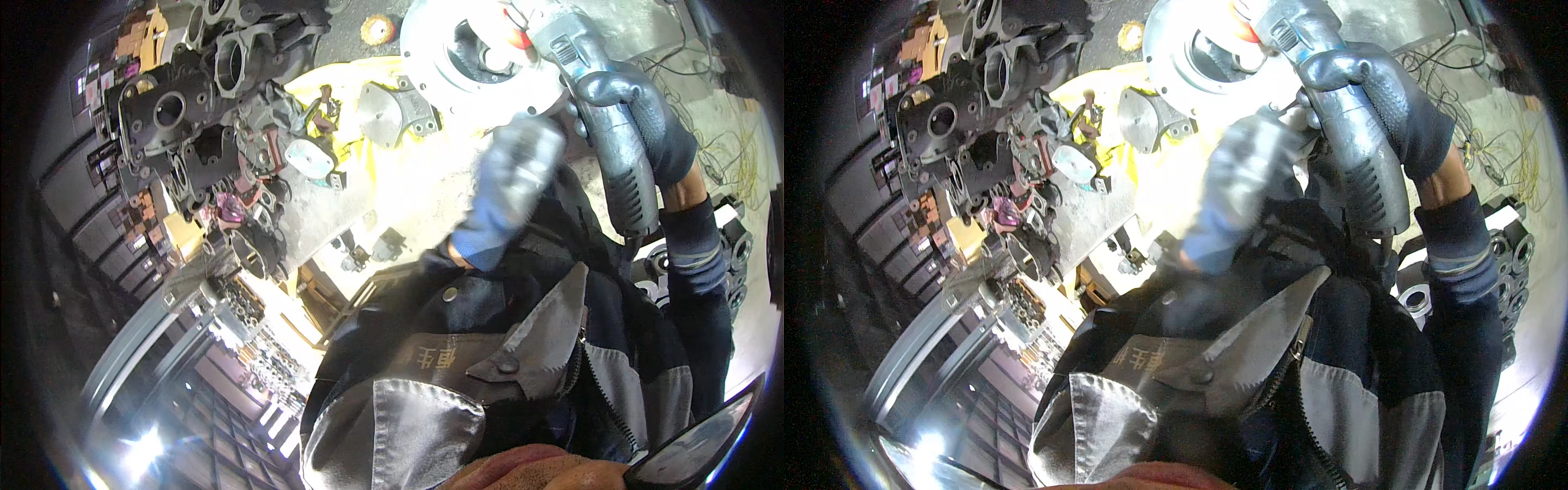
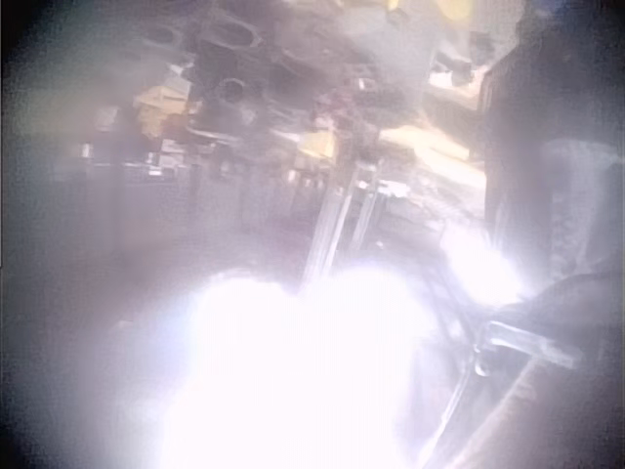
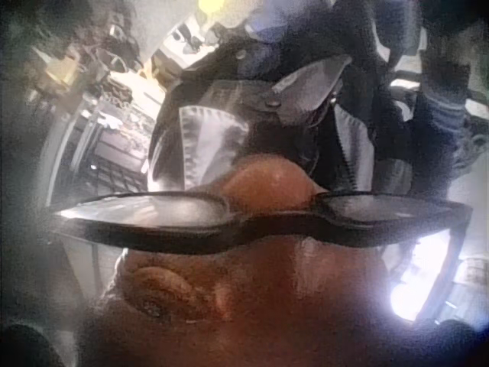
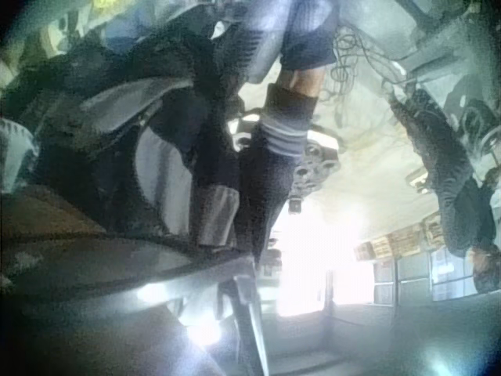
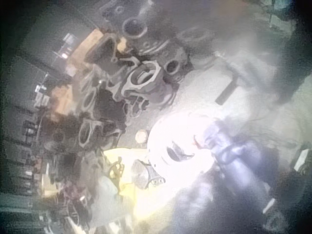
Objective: The person uses an angle grinder to smooth the surface of a metal part on a workbench. They hold the part steady with one hand while operating the grinder with the other, moving the tool across the surface repeatedly.
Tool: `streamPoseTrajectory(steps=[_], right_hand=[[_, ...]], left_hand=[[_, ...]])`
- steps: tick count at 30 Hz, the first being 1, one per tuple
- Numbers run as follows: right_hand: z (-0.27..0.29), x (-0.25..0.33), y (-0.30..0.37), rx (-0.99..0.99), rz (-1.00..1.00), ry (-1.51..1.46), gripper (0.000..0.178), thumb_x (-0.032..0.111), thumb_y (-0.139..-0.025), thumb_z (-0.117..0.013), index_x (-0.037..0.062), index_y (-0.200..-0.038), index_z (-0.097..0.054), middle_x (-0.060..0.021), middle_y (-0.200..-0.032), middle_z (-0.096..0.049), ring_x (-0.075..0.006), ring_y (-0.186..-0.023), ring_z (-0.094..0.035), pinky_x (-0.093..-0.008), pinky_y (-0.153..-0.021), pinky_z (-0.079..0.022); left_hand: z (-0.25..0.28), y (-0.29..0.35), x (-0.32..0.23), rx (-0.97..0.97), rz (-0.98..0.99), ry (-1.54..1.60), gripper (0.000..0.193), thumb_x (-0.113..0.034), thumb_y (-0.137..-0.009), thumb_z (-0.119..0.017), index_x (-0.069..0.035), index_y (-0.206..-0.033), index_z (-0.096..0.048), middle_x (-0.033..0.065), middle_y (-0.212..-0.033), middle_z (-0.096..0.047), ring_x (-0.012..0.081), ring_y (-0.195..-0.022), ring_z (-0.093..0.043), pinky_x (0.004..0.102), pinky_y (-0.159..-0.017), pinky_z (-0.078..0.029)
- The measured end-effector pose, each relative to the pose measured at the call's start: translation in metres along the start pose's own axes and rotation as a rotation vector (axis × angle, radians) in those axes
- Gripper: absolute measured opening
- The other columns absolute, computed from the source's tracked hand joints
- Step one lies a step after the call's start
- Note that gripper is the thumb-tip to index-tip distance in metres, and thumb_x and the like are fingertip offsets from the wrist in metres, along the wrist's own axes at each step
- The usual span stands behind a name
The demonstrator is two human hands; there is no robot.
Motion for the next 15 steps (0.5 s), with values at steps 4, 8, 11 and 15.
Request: streamPoseTrajectory(steps=[4, 8, 11, 15], right_hand=[[0.000, -0.008, -0.020, 0.066, 0.076, -0.122, 0.054, 0.022, -0.087, -0.082, 0.0078, -0.134, -0.059, -0.0143, -0.124, -0.066, -0.0301, -0.116, -0.067, -0.0428, -0.102, -0.054], [0.006, -0.007, -0.040, 0.209, 0.150, -0.046, 0.054, 0.023, -0.086, -0.083, 0.0083, -0.133, -0.060, -0.0137, -0.124, -0.066, -0.0295, -0.116, -0.067, -0.0430, -0.104, -0.055], [0.008, -0.015, -0.047, 0.287, 0.000, -0.070, 0.050, 0.022, -0.090, -0.079, 0.0073, -0.133, -0.059, -0.0128, -0.123, -0.065, -0.0254, -0.113, -0.068, -0.0393, -0.100, -0.057], [0.007, -0.022, -0.045, 0.313, 0.028, 0.185, 0.042, 0.019, -0.098, -0.069, 0.0056, -0.135, -0.055, -0.0118, -0.122, -0.065, -0.0211, -0.110, -0.070, -0.0350, -0.096, -0.060]], left_hand=[[-0.068, 0.023, 0.009, 0.097, 0.468, 0.675, 0.034, -0.024, -0.099, -0.070, 0.003, -0.118, -0.062, 0.0084, -0.102, -0.068, 0.0169, -0.087, -0.070, 0.0310, -0.076, -0.060], [-0.082, 0.009, 0.018, 0.249, 0.429, 0.491, 0.041, -0.026, -0.107, -0.056, 0.007, -0.132, -0.053, 0.0147, -0.112, -0.064, 0.0213, -0.104, -0.069, 0.0325, -0.091, -0.060], [-0.080, 0.008, 0.025, 0.232, 0.414, 0.519, 0.040, -0.025, -0.107, -0.056, 0.006, -0.131, -0.053, 0.0148, -0.112, -0.064, 0.0213, -0.104, -0.069, 0.0325, -0.090, -0.060], [-0.077, 0.007, 0.026, 0.184, 0.425, 0.556, 0.038, -0.024, -0.107, -0.055, 0.006, -0.131, -0.054, 0.0149, -0.113, -0.065, 0.0212, -0.103, -0.069, 0.0324, -0.089, -0.060]])
Point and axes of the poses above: each hand's wrist, its own y-axis away from the middle knuckle, its own z-axis out of the back of the hand, x = y × z, the point moved 5 cm from there along -y, towards the middle knuckle
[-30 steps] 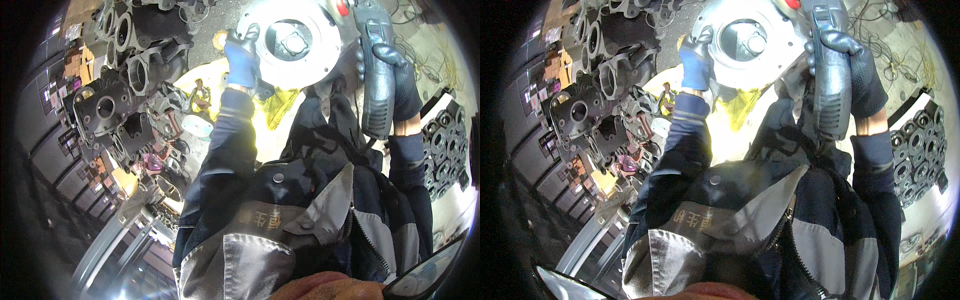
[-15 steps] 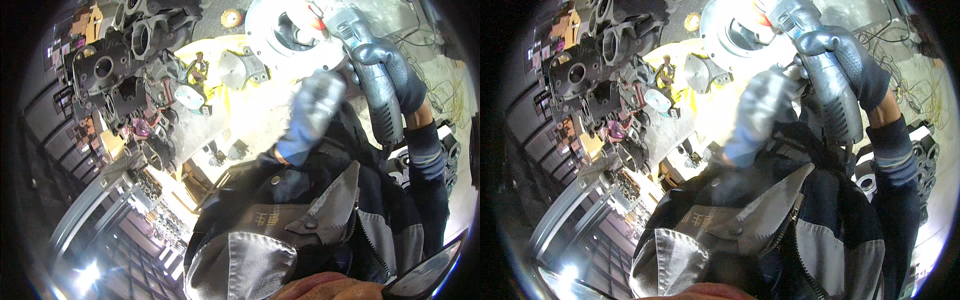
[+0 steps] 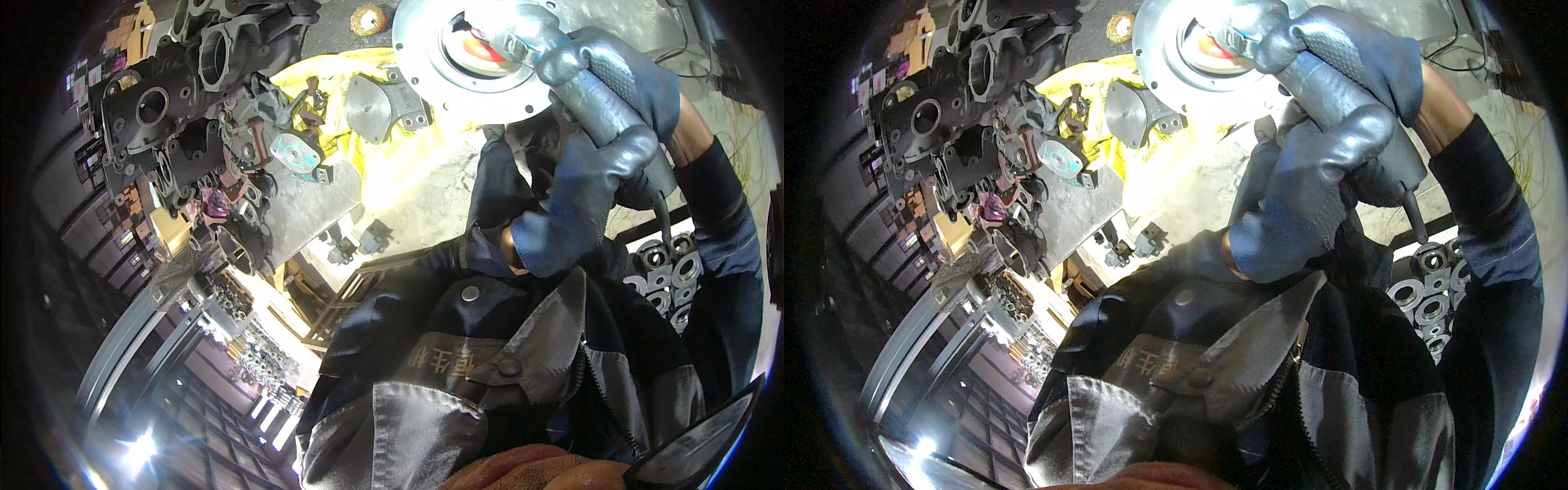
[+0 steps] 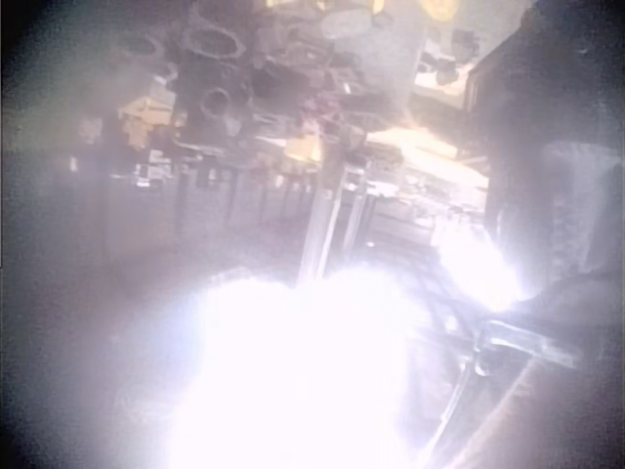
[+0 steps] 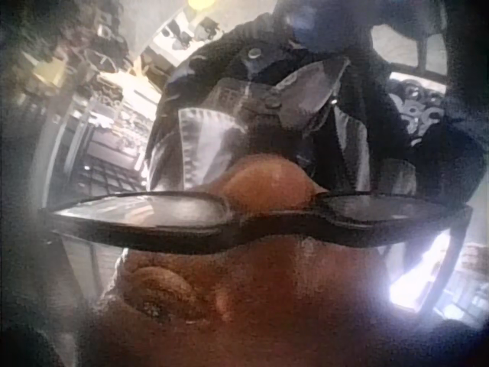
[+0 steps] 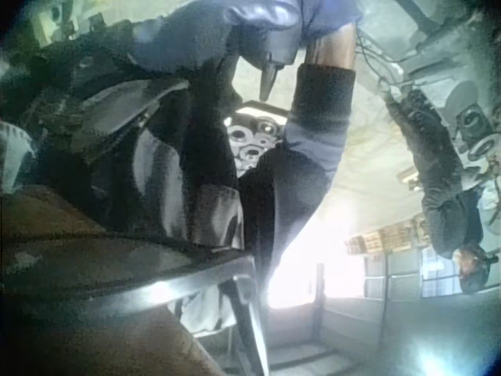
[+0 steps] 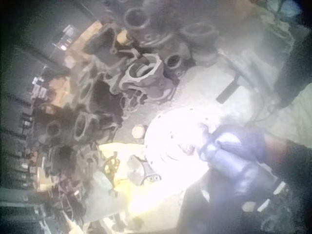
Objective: The person uses an angle grinder to smooth the surface of a metal part on a workbench. They hold the part steady with one hand while operating the grinder with the other, moving the tool across the surface repeatedly.
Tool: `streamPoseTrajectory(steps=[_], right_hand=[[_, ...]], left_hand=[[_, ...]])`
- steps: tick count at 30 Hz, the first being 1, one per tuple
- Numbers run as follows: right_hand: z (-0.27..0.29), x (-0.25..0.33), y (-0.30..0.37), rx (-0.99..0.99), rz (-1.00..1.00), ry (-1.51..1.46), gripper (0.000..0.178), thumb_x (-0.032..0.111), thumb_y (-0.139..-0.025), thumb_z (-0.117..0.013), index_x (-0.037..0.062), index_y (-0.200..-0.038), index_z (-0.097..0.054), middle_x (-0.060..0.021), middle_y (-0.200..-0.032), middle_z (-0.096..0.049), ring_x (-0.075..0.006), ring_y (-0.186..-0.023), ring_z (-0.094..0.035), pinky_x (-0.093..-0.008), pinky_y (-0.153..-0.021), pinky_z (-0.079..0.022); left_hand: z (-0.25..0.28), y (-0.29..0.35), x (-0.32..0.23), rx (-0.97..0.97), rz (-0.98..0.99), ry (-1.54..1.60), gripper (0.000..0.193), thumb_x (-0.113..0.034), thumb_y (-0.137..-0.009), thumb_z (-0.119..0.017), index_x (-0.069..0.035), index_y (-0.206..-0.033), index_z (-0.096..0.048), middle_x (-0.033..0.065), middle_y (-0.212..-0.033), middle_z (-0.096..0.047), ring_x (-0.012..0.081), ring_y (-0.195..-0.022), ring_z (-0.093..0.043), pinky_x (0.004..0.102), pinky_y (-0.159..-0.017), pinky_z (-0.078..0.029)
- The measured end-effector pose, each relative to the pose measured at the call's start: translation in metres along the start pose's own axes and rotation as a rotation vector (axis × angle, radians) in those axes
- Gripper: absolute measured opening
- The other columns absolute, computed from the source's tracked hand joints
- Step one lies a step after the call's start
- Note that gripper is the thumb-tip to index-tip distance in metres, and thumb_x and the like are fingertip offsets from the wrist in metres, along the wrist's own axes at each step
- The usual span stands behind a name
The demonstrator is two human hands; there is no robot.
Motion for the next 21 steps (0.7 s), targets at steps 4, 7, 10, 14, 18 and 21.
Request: streamPoseTrajectory(steps=[4, 7, 10, 14, 18, 21], right_hand=[[-0.013, -0.025, -0.006, 0.001, -0.163, -0.289, 0.044, 0.020, -0.094, -0.075, 0.0060, -0.132, -0.059, -0.0127, -0.125, -0.066, -0.0233, -0.114, -0.069, -0.0347, -0.103, -0.058], [-0.014, -0.034, -0.012, 0.060, -0.253, -0.393, 0.045, 0.020, -0.093, -0.077, 0.0070, -0.132, -0.060, -0.0122, -0.125, -0.067, -0.0232, -0.115, -0.069, -0.0347, -0.105, -0.056], [-0.007, -0.024, -0.024, 0.046, -0.129, -0.224, 0.043, 0.019, -0.092, -0.077, 0.0080, -0.131, -0.061, -0.0112, -0.123, -0.067, -0.0243, -0.115, -0.069, -0.0360, -0.104, -0.056], [-0.001, -0.011, -0.040, 0.030, -0.118, -0.163, 0.040, 0.018, -0.092, -0.077, 0.0076, -0.128, -0.063, -0.0108, -0.123, -0.067, -0.0254, -0.116, -0.068, -0.0368, -0.104, -0.055], [0.002, 0.000, -0.042, -0.009, -0.053, -0.208, 0.041, 0.019, -0.091, -0.078, 0.0065, -0.127, -0.063, -0.0113, -0.123, -0.067, -0.0266, -0.118, -0.068, -0.0370, -0.105, -0.054], [-0.010, -0.013, -0.042, -0.064, -0.061, -0.275, 0.042, 0.019, -0.091, -0.077, 0.0062, -0.128, -0.062, -0.0116, -0.124, -0.068, -0.0272, -0.120, -0.067, -0.0377, -0.106, -0.054]], left_hand=[[0.005, -0.002, -0.012, -0.024, 0.002, 0.003, 0.037, -0.022, -0.107, -0.054, 0.006, -0.131, -0.054, 0.0151, -0.113, -0.065, 0.0212, -0.103, -0.069, 0.0324, -0.089, -0.060], [0.009, -0.003, -0.020, -0.029, 0.009, -0.006, 0.036, -0.022, -0.107, -0.053, 0.006, -0.130, -0.054, 0.0152, -0.113, -0.065, 0.0212, -0.102, -0.070, 0.0323, -0.088, -0.060], [0.015, -0.002, -0.027, -0.027, 0.021, -0.024, 0.035, -0.021, -0.107, -0.053, 0.006, -0.130, -0.055, 0.0152, -0.113, -0.065, 0.0211, -0.102, -0.070, 0.0323, -0.088, -0.060], [0.022, -0.001, -0.036, -0.034, 0.041, -0.044, 0.034, -0.019, -0.108, -0.052, 0.006, -0.130, -0.055, 0.0154, -0.113, -0.065, 0.0211, -0.101, -0.070, 0.0322, -0.087, -0.060], [0.023, -0.002, -0.040, -0.020, 0.045, -0.070, 0.033, -0.018, -0.108, -0.051, 0.006, -0.130, -0.055, 0.0155, -0.113, -0.065, 0.0210, -0.101, -0.070, 0.0321, -0.086, -0.061], [0.023, -0.003, -0.042, -0.010, 0.040, -0.080, 0.032, -0.017, -0.108, -0.051, 0.006, -0.129, -0.056, 0.0156, -0.114, -0.065, 0.0210, -0.101, -0.070, 0.0321, -0.086, -0.061]])
Point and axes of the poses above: each hand's wrist, its own y-axis away from the middle knuckle, its own z-axis out of the back of the hand, x = y × z, the point moved 5 cm from there along -y, towards the middle knuckle
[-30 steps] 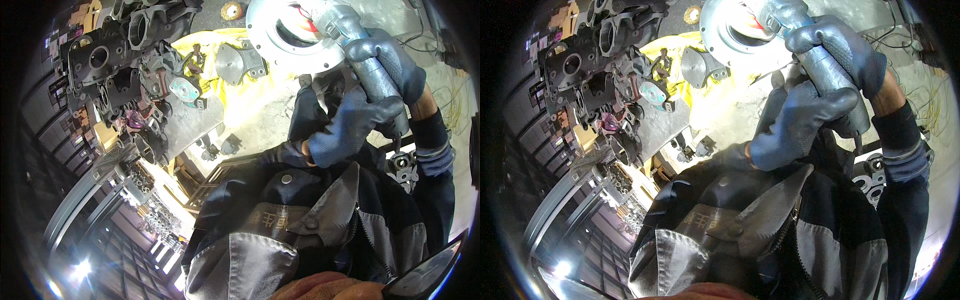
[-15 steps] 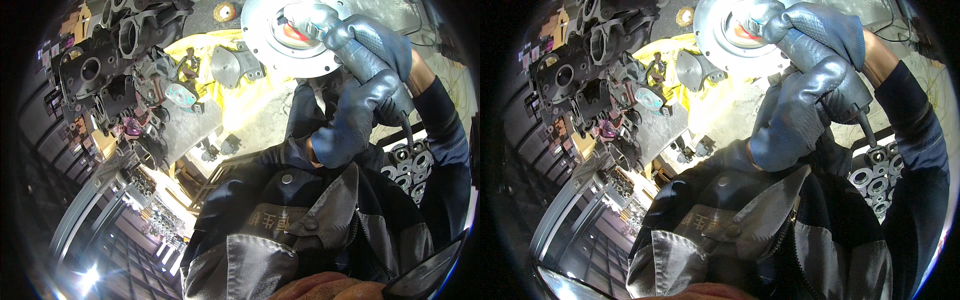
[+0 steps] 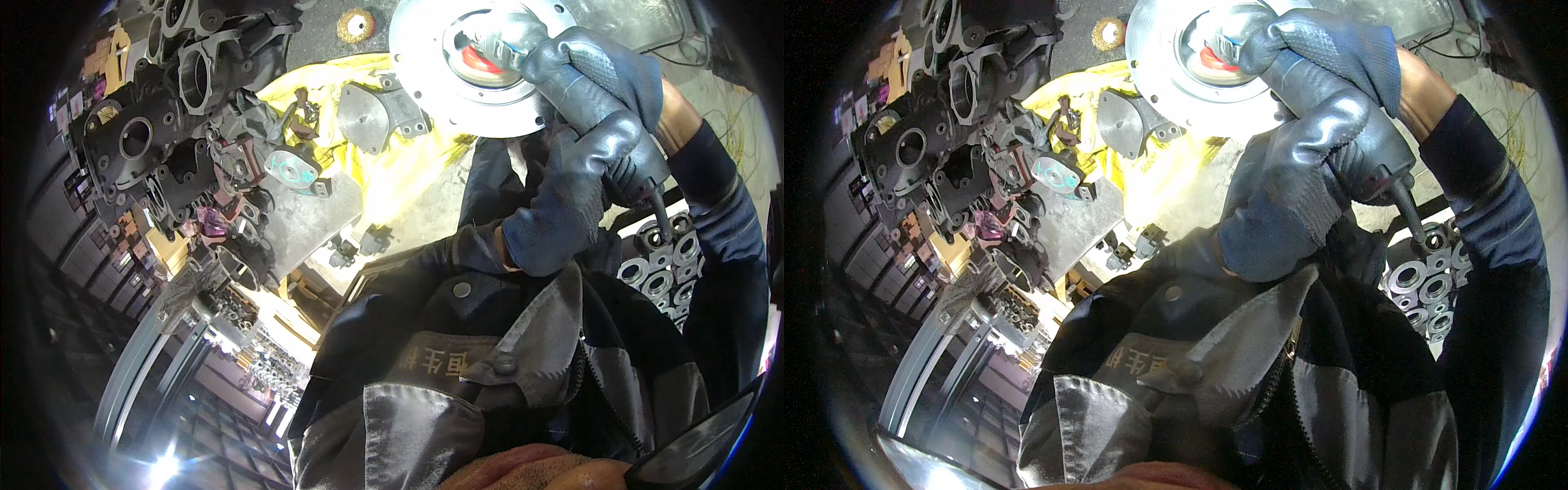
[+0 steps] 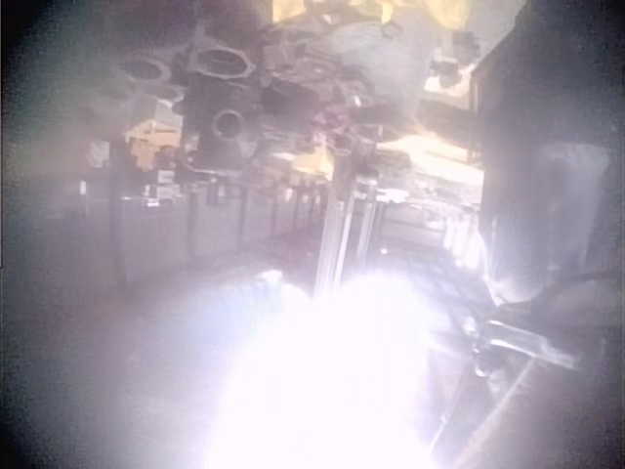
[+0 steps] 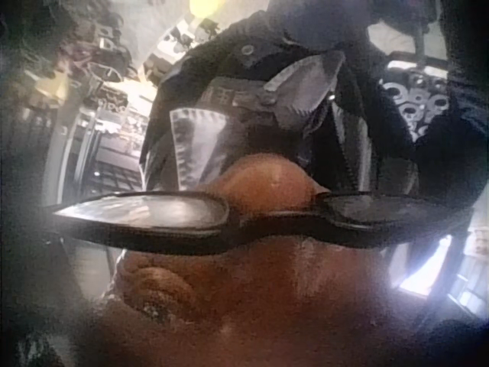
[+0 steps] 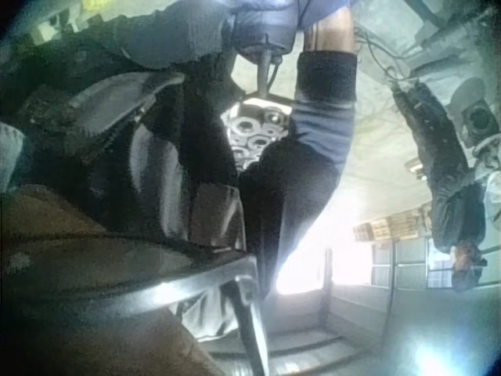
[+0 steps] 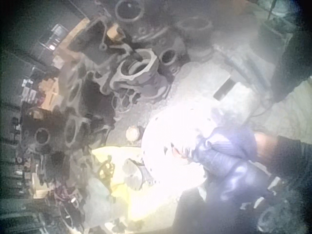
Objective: The person uses an angle grinder to smooth the surface of a metal part on a workbench. They hold the part steady with one hand while operating the grinder with the other, moving the tool across the surface repeatedly.
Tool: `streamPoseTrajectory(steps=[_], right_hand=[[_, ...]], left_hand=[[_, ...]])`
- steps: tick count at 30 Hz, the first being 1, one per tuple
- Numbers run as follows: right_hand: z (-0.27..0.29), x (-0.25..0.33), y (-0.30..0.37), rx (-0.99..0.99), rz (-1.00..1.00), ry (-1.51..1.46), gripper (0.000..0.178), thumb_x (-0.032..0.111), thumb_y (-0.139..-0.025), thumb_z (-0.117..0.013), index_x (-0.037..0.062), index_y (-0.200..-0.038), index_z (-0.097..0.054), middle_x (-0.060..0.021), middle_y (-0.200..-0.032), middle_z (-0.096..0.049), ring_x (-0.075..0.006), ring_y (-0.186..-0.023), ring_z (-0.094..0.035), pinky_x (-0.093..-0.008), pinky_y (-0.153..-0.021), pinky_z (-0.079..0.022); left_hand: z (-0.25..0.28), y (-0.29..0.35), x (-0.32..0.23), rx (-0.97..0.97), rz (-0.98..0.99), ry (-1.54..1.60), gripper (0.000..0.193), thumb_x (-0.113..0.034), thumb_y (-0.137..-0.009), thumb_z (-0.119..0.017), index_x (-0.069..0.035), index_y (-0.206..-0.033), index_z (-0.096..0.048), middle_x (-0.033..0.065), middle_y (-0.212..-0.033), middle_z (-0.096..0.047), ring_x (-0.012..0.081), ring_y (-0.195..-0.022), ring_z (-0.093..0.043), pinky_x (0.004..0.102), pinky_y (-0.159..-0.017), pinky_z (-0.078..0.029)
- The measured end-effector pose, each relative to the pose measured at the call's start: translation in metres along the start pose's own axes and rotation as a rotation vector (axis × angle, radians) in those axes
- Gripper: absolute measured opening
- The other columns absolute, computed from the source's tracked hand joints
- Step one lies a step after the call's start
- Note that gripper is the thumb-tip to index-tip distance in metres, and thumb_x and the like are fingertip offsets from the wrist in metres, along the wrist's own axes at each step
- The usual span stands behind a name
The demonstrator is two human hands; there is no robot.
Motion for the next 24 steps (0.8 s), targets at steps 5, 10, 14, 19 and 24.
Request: streamPoseTrajectory(steps=[5, 10, 14, 19, 24], right_hand=[[-0.007, -0.029, 0.021, -0.046, -0.086, -0.127, 0.044, 0.020, -0.091, -0.077, 0.0060, -0.130, -0.061, -0.0130, -0.126, -0.067, -0.0272, -0.121, -0.067, -0.0400, -0.107, -0.054], [-0.015, -0.040, 0.026, -0.094, -0.208, -0.313, 0.047, 0.022, -0.091, -0.077, 0.0063, -0.132, -0.061, -0.0139, -0.127, -0.067, -0.0271, -0.121, -0.067, -0.0404, -0.106, -0.054], [-0.019, -0.026, 0.021, -0.105, -0.187, -0.181, 0.047, 0.022, -0.092, -0.077, 0.0066, -0.133, -0.060, -0.0138, -0.127, -0.067, -0.0270, -0.122, -0.066, -0.0399, -0.106, -0.054], [-0.021, -0.010, 0.015, -0.113, -0.154, -0.113, 0.047, 0.022, -0.093, -0.076, 0.0069, -0.134, -0.060, -0.0135, -0.128, -0.066, -0.0269, -0.122, -0.066, -0.0394, -0.106, -0.054], [-0.029, -0.010, 0.018, -0.157, -0.210, -0.176, 0.046, 0.022, -0.095, -0.075, 0.0073, -0.136, -0.060, -0.0132, -0.128, -0.066, -0.0267, -0.122, -0.066, -0.0389, -0.105, -0.054]], left_hand=[[0.003, 0.002, -0.008, 0.030, -0.013, -0.051, 0.030, -0.016, -0.108, -0.050, 0.005, -0.129, -0.056, 0.0158, -0.114, -0.065, 0.0209, -0.100, -0.071, 0.0320, -0.085, -0.061], [0.004, 0.005, -0.014, 0.064, -0.042, -0.149, 0.029, -0.014, -0.108, -0.049, 0.005, -0.128, -0.057, 0.0159, -0.114, -0.065, 0.0209, -0.099, -0.071, 0.0320, -0.084, -0.061], [0.003, 0.006, -0.022, 0.134, -0.137, -0.327, 0.028, -0.013, -0.108, -0.048, 0.005, -0.128, -0.057, 0.0160, -0.114, -0.065, 0.0209, -0.099, -0.071, 0.0319, -0.083, -0.061], [0.007, 0.005, -0.030, 0.122, -0.104, -0.401, 0.028, -0.013, -0.108, -0.048, 0.006, -0.127, -0.058, 0.0157, -0.112, -0.066, 0.0208, -0.098, -0.072, 0.0321, -0.082, -0.061], [0.011, 0.006, -0.022, -0.130, 0.150, 0.007, 0.036, -0.023, -0.096, -0.068, 0.008, -0.113, -0.063, 0.0123, -0.096, -0.068, 0.0193, -0.081, -0.072, 0.0319, -0.069, -0.061]])
Point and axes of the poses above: each hand's wrist, its own y-axis away from the middle knuckle, its own z-axis out of the back of the hand, x = y × z, the point moved 5 cm from there along -y, towards the middle knuckle
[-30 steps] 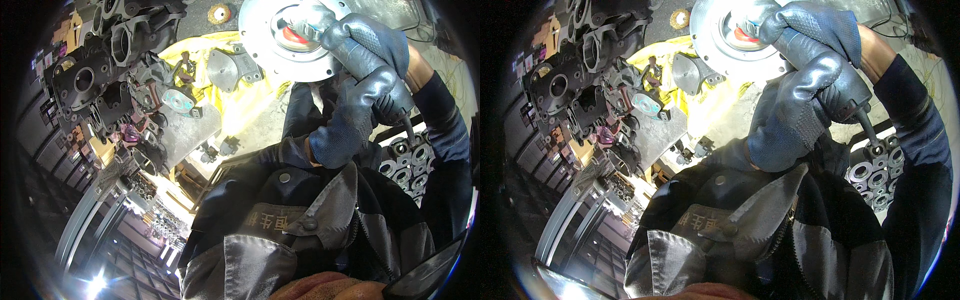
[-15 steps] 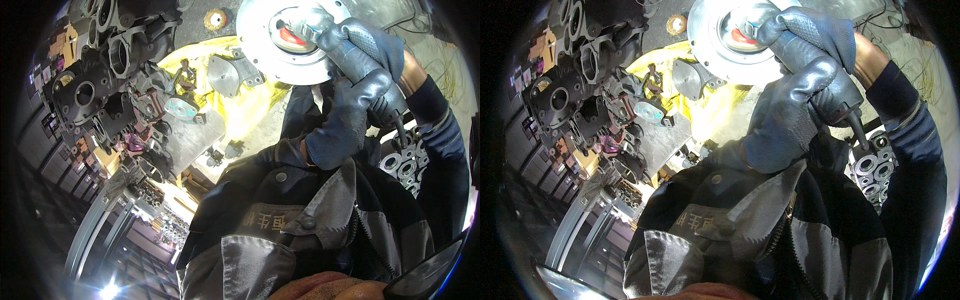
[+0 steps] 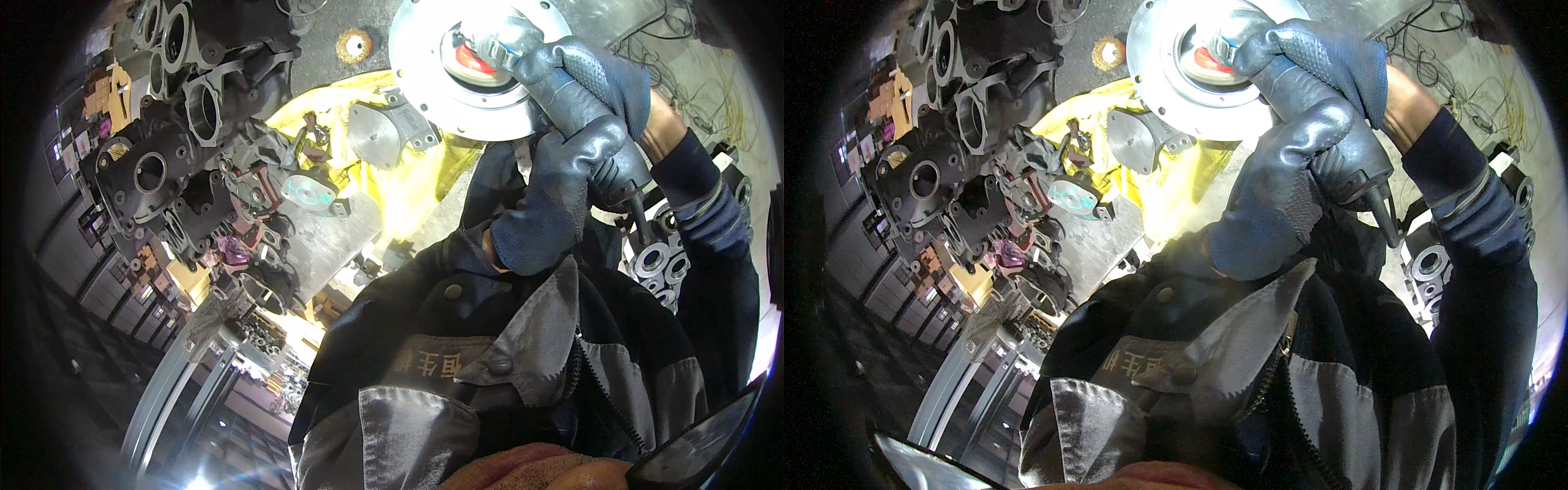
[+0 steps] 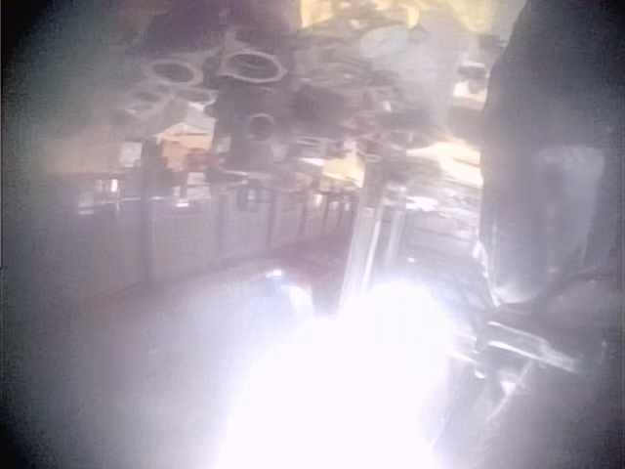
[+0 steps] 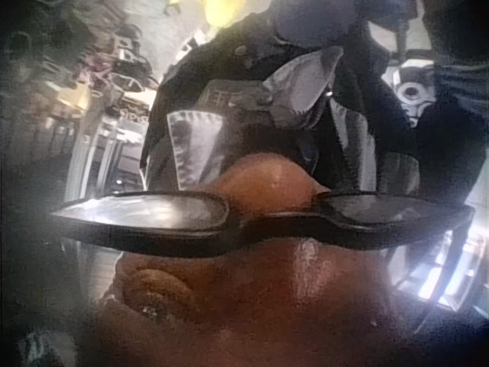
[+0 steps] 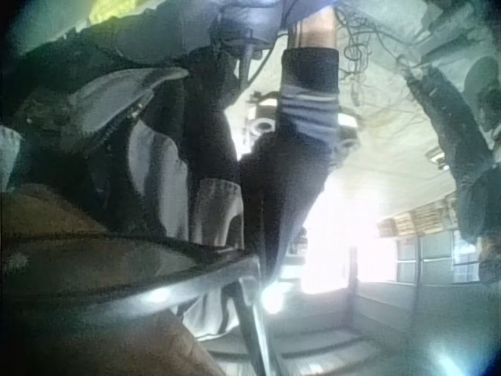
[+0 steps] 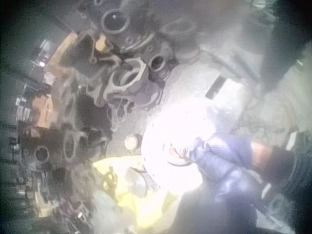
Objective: The person uses an angle grinder to smooth the surface of a metal part on a workbench. They hold the part steady with one hand while operating the grinder with the other, moving the tool across the surface repeatedly.
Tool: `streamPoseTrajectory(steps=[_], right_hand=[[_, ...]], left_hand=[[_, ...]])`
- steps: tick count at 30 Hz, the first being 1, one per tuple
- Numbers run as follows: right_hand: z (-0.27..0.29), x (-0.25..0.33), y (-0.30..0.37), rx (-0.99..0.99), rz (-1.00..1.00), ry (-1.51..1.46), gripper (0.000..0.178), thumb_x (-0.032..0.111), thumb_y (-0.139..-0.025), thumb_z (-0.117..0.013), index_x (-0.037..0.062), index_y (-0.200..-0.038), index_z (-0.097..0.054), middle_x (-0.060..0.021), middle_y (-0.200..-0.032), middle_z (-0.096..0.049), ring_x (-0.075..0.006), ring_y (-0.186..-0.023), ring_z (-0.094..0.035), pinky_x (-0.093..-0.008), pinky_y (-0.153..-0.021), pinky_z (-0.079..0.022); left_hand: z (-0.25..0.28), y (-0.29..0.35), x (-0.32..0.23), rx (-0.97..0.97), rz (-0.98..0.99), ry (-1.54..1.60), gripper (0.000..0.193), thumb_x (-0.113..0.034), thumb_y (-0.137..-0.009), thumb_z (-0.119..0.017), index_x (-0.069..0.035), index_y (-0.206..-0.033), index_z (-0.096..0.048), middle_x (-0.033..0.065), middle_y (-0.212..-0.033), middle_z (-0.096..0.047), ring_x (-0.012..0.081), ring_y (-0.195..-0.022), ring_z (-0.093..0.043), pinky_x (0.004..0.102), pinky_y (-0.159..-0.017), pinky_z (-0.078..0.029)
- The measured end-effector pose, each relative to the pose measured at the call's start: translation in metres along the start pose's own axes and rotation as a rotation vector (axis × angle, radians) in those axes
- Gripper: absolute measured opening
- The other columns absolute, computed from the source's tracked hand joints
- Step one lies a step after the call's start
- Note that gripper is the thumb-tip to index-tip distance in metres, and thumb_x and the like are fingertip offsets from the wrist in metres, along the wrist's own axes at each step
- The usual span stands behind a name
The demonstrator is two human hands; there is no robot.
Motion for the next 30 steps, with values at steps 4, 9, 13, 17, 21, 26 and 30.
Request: streamPoseTrajectory(steps=[4, 9, 13, 17, 21, 26, 30], right_hand=[[-0.012, -0.014, 0.010, -0.107, -0.150, -0.307, 0.044, 0.019, -0.094, -0.075, 0.0081, -0.135, -0.061, -0.0118, -0.129, -0.066, -0.0260, -0.123, -0.065, -0.0374, -0.106, -0.053], [-0.025, -0.025, 0.015, -0.189, -0.170, -0.331, 0.042, 0.016, -0.093, -0.074, 0.0086, -0.133, -0.062, -0.0107, -0.132, -0.066, -0.0246, -0.124, -0.064, -0.0359, -0.107, -0.051], [-0.038, -0.032, 0.019, -0.214, -0.261, -0.513, 0.041, 0.015, -0.096, -0.071, 0.0086, -0.135, -0.061, -0.0104, -0.131, -0.066, -0.0233, -0.121, -0.065, -0.0352, -0.105, -0.053], [-0.044, -0.021, 0.022, -0.235, -0.123, -0.505, 0.040, 0.015, -0.100, -0.066, 0.0078, -0.138, -0.058, -0.0129, -0.125, -0.068, -0.0213, -0.113, -0.069, -0.0343, -0.098, -0.058], [-0.059, -0.021, 0.025, -0.309, -0.245, -0.861, 0.039, 0.017, -0.103, -0.063, 0.0051, -0.140, -0.056, -0.0153, -0.118, -0.069, -0.0210, -0.104, -0.072, -0.0344, -0.091, -0.061], [-0.073, -0.002, 0.024, -0.399, -0.137, -0.706, 0.039, 0.018, -0.103, -0.063, 0.0015, -0.137, -0.056, -0.0150, -0.111, -0.070, -0.0221, -0.098, -0.073, -0.0344, -0.085, -0.063], [-0.073, 0.008, 0.027, -0.594, -0.243, -0.793, 0.040, 0.020, -0.097, -0.067, -0.0021, -0.130, -0.060, -0.0157, -0.107, -0.070, -0.0220, -0.093, -0.073, -0.0333, -0.082, -0.062]], left_hand=[[0.003, 0.001, 0.007, -0.052, 0.162, 0.144, 0.037, -0.026, -0.092, -0.074, 0.007, -0.106, -0.065, 0.0104, -0.089, -0.068, 0.0178, -0.072, -0.070, 0.0312, -0.063, -0.061], [0.013, 0.005, 0.003, -0.019, 0.168, 0.039, 0.039, -0.028, -0.093, -0.071, 0.006, -0.112, -0.063, 0.0121, -0.091, -0.068, 0.0196, -0.075, -0.071, 0.0308, -0.068, -0.061], [0.020, 0.009, 0.005, -0.023, 0.128, -0.038, 0.039, -0.027, -0.093, -0.070, 0.006, -0.113, -0.064, 0.0128, -0.091, -0.068, 0.0194, -0.078, -0.070, 0.0304, -0.069, -0.059], [0.029, 0.005, 0.016, -0.011, 0.145, -0.095, 0.037, -0.028, -0.095, -0.070, 0.005, -0.111, -0.065, 0.0095, -0.092, -0.067, 0.0169, -0.076, -0.068, 0.0281, -0.068, -0.057], [0.039, 0.012, 0.015, 0.025, 0.187, -0.231, 0.044, -0.035, -0.101, -0.060, 0.005, -0.119, -0.064, 0.0123, -0.101, -0.067, 0.0200, -0.086, -0.068, 0.0269, -0.080, -0.057], [0.036, 0.031, -0.012, 0.123, 0.166, -0.478, 0.047, -0.036, -0.100, -0.063, 0.005, -0.122, -0.063, 0.0121, -0.105, -0.068, 0.0187, -0.089, -0.070, 0.0292, -0.084, -0.057], [0.022, 0.031, -0.022, 0.159, 0.111, -0.453, 0.038, -0.027, -0.094, -0.071, 0.006, -0.112, -0.064, 0.0087, -0.096, -0.069, 0.0150, -0.078, -0.068, 0.0306, -0.071, -0.056]])
Point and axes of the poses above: each hand's wrist, its own y-axis away from the middle knuckle, its own z-axis out of the back of the hand, x = y × z, the point moved 5 cm from there along -y, towards the middle knuckle
